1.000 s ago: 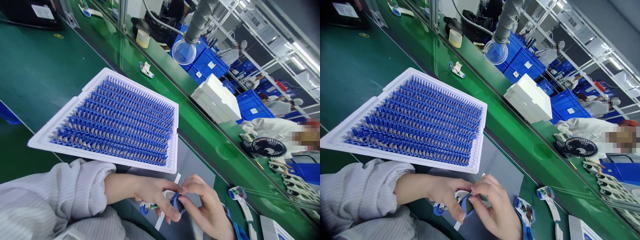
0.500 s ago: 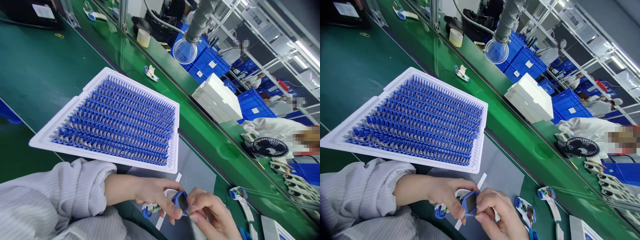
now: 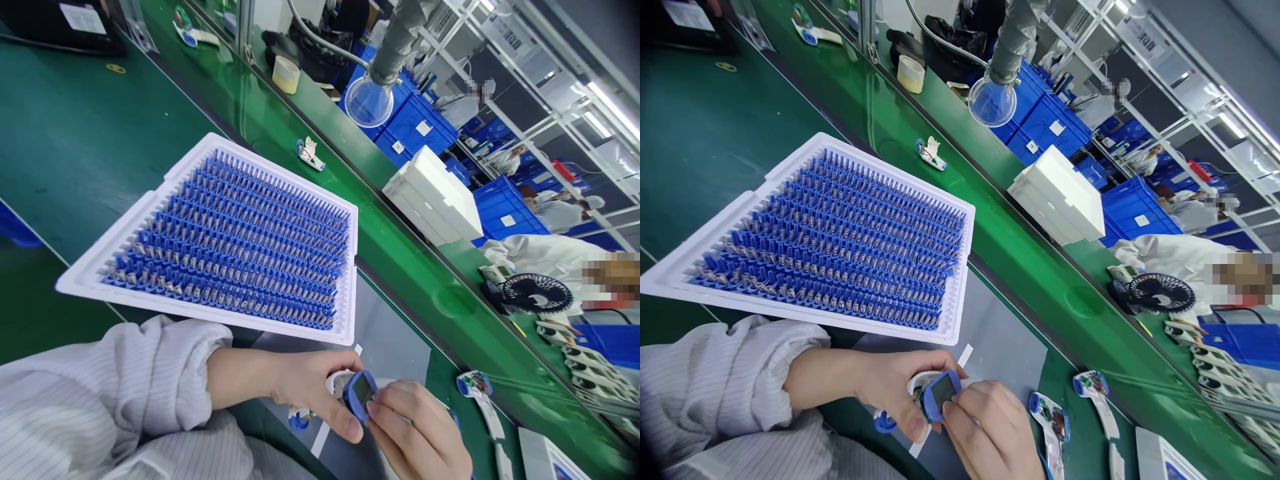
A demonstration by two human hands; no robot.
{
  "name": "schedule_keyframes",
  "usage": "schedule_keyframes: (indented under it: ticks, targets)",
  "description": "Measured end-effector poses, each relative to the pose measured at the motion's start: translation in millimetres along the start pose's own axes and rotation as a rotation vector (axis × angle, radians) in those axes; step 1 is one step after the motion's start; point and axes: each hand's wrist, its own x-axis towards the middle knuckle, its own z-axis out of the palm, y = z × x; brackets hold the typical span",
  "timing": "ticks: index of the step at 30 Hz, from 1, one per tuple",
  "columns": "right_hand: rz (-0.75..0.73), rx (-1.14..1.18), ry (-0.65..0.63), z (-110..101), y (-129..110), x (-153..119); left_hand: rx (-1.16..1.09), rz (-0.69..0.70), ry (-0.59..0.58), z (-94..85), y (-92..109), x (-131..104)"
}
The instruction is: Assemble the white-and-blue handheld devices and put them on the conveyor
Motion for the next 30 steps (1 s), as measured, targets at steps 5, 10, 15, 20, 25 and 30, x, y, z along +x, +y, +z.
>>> schedule_keyframes:
  ticks: [5, 10, 15, 20, 25, 30]
  targets:
    - [0.025, -0.021, -0.004, 1.5, 1.0, -4.5, 0.066, 0.109, 0.077, -3.4, -9.3, 3.3]
    - [0.018, -0.029, -0.021, 1.7, -0.2, -6.2, 0.074, 0.165, 0.099, -2.5, -6.9, 1.1]
    - [0.029, 0.012, -0.052, 3.1, -0.4, 0.0, 0.126, 0.209, 0.075, -4.5, -9.3, 1.1]
    - [0.022, 0.061, -0.086, 8.1, 4.6, -2.2, 0.109, 0.181, 0.093, -5.6, -13.9, 2.7]
    - [-0.011, 0.026, -0.102, 10.8, 3.6, 2.8, 0.215, 0.171, 0.161, -3.0, -14.5, 0.1]
    - [-0.020, 0.026, -0.150, 12.9, 1.6, 6.3, 0.450, 0.225, 0.234, 1.2, -13.6, -6.2]
